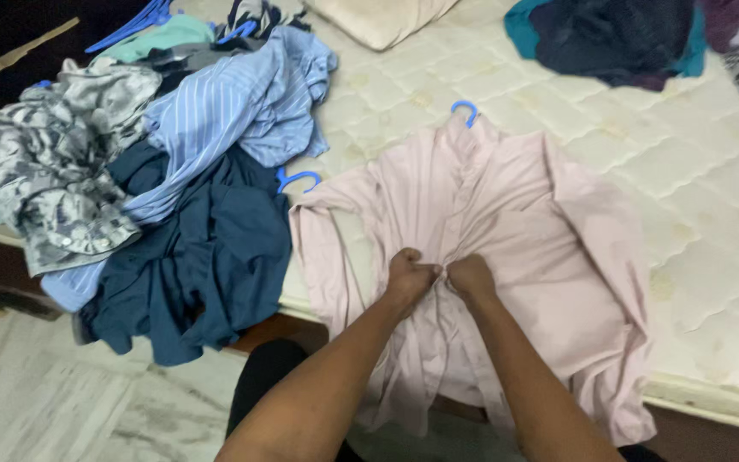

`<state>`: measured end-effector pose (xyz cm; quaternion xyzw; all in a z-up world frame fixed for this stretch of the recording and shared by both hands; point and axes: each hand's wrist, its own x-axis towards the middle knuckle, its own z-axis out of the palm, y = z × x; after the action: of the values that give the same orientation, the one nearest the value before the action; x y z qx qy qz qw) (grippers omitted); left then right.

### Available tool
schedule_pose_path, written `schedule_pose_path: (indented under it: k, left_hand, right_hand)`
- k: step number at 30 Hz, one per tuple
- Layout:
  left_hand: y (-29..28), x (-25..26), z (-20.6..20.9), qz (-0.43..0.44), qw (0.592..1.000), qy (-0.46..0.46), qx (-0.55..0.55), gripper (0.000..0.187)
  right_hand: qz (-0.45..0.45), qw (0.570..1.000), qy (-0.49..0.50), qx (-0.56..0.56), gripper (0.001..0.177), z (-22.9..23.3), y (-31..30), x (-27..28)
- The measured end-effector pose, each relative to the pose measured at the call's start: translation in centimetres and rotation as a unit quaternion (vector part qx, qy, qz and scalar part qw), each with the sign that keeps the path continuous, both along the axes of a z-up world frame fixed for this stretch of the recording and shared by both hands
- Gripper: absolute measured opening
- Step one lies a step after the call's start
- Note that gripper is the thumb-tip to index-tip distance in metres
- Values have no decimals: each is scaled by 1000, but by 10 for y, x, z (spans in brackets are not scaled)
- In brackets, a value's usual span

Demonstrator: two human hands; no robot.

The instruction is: The person lays a pink shirt on a bed, buttons it, places it on a blue hanger, and hangs it in a wardrobe. The person handles the shirt and hanger by hand throughout the process.

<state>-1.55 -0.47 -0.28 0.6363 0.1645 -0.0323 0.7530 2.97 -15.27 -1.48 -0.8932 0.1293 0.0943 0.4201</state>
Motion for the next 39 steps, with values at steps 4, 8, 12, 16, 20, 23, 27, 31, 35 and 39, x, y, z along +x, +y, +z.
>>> schedule_pose_path:
  k: [4, 8, 12, 16, 20, 23, 27, 31, 35, 39]
  left_hand:
    - [2, -13, 4, -17, 996, -75, -51, 36]
    - [11, -29, 19, -1, 994, -101, -29, 21]
    - [17, -58, 39, -38, 983, -164, 79, 10]
    - [21, -98, 71, -82, 947, -77, 301, 15]
    - [16, -121, 85, -93, 914, -122, 375, 11]
    - [9, -126, 84, -84, 870, -168, 456, 11]
    - [1, -128, 89, -94, 843, -164, 503, 9]
    - [-7, -125, 83, -135, 801, -165, 560, 7]
    - [-12, -113, 48, -140, 769, -195, 593, 16]
    - [-20, -94, 27, -67, 823, -200, 527, 14]
  right_hand:
    - [-3, 967, -8, 253, 21, 10, -16, -32]
    - [53, 997, -50, 11, 27, 83, -11, -80]
    - [97, 983, -61, -144, 31, 117, -9, -120]
    - [81, 980, -46, -174, 31, 115, -10, -127]
    - [44, 986, -45, -152, 34, 110, -18, -122]
    - [75, 987, -27, -140, 34, 107, -23, -116]
    - [85, 986, -44, -135, 36, 106, -29, -117]
    - [65, 996, -19, -63, 33, 112, -34, -117]
    - [92, 995, -1, -37, 38, 100, -42, -116]
    - [93, 996, -8, 12, 30, 90, -42, -113]
